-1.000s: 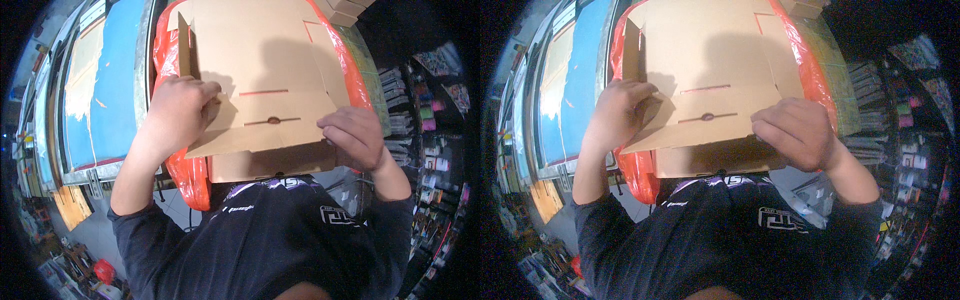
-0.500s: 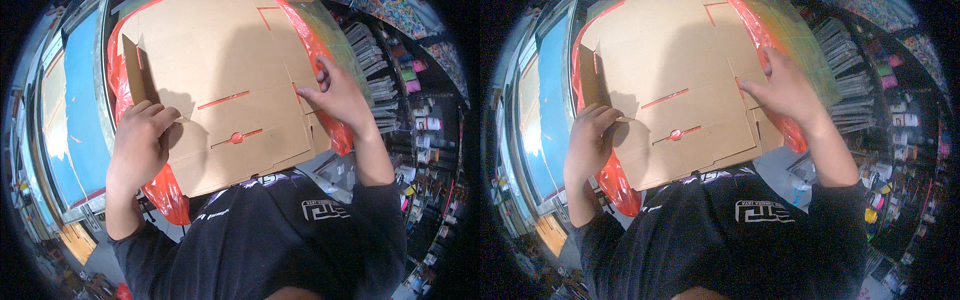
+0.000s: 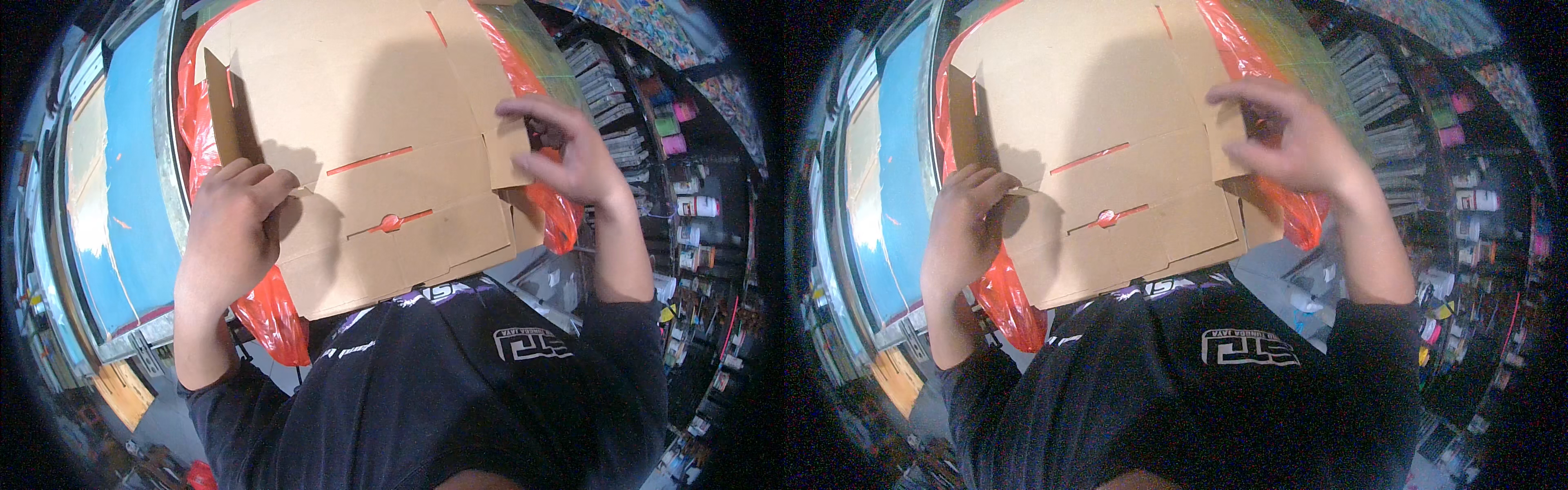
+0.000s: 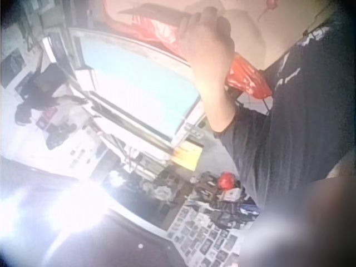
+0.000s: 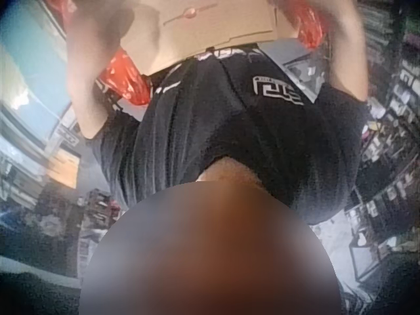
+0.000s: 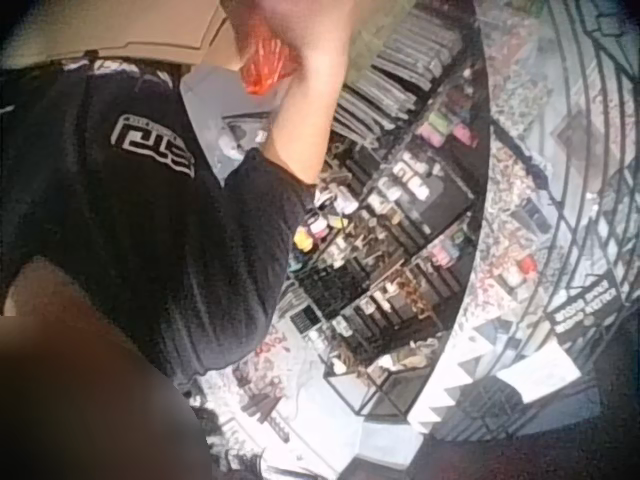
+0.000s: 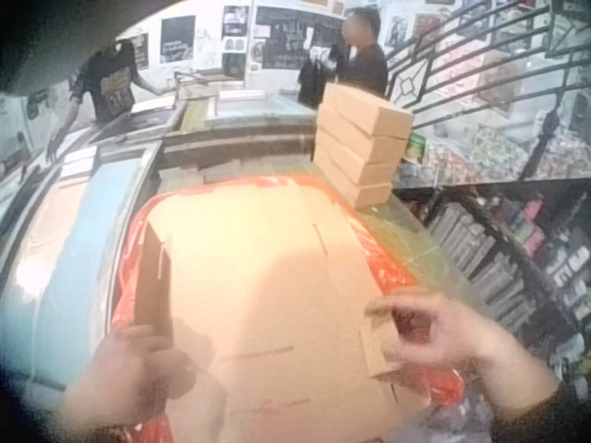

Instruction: The person assembles flat cardboard boxes by folding and interlocking the flaps. They repeatedly pick up flat-packed boxes, fold the sides, and secure the tabs to form rectangular boxes, then stack them on a counter.

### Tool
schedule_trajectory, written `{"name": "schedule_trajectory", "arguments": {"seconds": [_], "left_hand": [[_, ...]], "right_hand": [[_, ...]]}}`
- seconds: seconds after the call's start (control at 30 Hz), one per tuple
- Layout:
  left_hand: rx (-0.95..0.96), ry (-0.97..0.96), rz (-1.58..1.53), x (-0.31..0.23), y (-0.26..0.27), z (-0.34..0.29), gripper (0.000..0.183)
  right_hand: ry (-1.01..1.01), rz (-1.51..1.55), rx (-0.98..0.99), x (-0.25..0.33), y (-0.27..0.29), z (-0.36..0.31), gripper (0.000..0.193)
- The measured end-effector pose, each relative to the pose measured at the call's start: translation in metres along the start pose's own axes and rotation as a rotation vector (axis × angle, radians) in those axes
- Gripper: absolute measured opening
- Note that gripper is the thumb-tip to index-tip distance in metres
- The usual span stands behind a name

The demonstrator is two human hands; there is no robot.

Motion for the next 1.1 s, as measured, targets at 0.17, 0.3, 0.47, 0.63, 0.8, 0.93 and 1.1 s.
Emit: {"name": "schedule_trajectory", "arguments": {"seconds": [0.17,0.3,0.47,0.63,0.8,0.93,1.1], "left_hand": [[0.006,-0.007,0.018,0.002,0.001,-0.003,0.019],[0.017,-0.001,0.041,0.003,0.000,-0.004,0.020],[-0.076,-0.047,0.257,0.000,-0.011,-0.020,0.026],[-0.091,0.002,0.287,0.003,-0.015,-0.021,0.027],[-0.102,0.043,0.213,0.010,-0.013,-0.021,0.023],[-0.154,0.016,0.161,0.015,-0.011,-0.023,0.017],[-0.148,0.038,0.176,0.018,-0.009,-0.024,0.014]], "right_hand": [[0.243,-0.235,0.224,0.016,0.008,0.008,0.044],[0.162,-0.278,-0.042,0.008,-0.004,0.012,0.021],[0.128,-0.336,-0.260,0.021,-0.026,0.004,0.013],[0.210,-0.385,-0.237,0.032,-0.039,0.011,0.014],[0.174,-0.415,-0.249,0.034,-0.047,0.015,0.015],[0.179,-0.426,-0.257,0.037,-0.049,0.014,0.015],[0.171,-0.408,-0.252,0.039,-0.052,0.017,0.015]]}}
Point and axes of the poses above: each hand's wrist, its own z-axis towards the middle knuckle, its own y-axis out of the back of the hand, x = y × z, the point moved 5 cm from there along z, towards the middle knuckle, and after that the axes turned 6 degrees about -x, right-handed, at the moved point
